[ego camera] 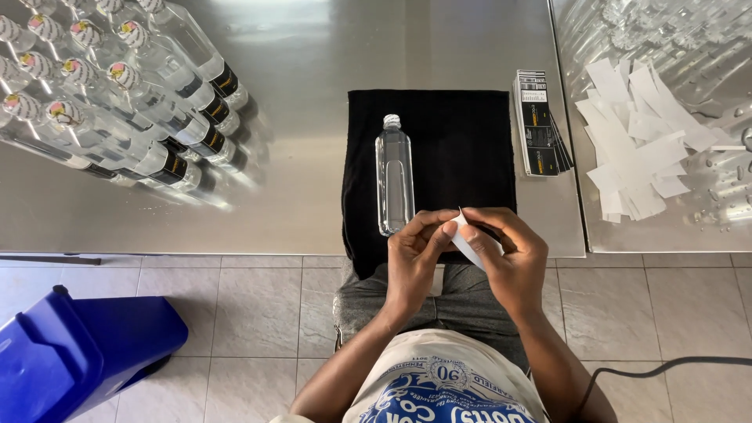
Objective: A person manually applies adhesive labels to clear plastic water bottles at a stainless steel workstation.
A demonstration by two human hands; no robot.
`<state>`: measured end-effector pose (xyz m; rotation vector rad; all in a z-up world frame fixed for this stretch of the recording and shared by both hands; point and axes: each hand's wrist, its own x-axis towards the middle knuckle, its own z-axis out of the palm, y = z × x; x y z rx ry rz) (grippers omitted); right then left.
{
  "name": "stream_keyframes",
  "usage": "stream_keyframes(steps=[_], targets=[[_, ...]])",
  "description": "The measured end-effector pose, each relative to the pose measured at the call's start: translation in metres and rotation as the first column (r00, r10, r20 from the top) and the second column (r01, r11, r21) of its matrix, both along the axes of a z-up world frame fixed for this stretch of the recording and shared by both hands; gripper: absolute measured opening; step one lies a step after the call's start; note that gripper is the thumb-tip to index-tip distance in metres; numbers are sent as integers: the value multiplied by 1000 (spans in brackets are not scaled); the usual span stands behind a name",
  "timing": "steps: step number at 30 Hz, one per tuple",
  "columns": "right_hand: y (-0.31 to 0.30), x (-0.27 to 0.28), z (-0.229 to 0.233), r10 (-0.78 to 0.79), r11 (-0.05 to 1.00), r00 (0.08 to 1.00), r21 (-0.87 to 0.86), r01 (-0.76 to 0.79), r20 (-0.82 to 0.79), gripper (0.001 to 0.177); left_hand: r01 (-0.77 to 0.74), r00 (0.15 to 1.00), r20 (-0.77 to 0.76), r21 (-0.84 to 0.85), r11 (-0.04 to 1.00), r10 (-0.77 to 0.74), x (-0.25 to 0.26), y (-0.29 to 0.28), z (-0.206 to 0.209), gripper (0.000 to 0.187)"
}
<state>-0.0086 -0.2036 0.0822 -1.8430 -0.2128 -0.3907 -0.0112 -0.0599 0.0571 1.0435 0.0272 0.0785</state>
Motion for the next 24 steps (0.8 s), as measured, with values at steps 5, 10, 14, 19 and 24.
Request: stream_keyframes(steps=[5,10,14,19,24], targets=[[-5,0,-2,-27,981,988,188,56,-150,11,-46,997,65,133,990,37,1,1,-13,21],[-20,-12,-14,-56,981,990,176,79,-132,13,-160,986,72,211,964,148,8,17,-11,25],[-39,-24,-4,116,991,901,-17,-135,-417,15,-269,963,83,186,945,257,17,37,-3,38],[-55,-19,14,224,974,922,33,-225,-315,22,-219,968,176,238,946,179,19,31,-7,39],[-40,-8,18,128,956,975,285,-72,-182,34,-61,979,202,330,942,-8,6,5,12,46]])
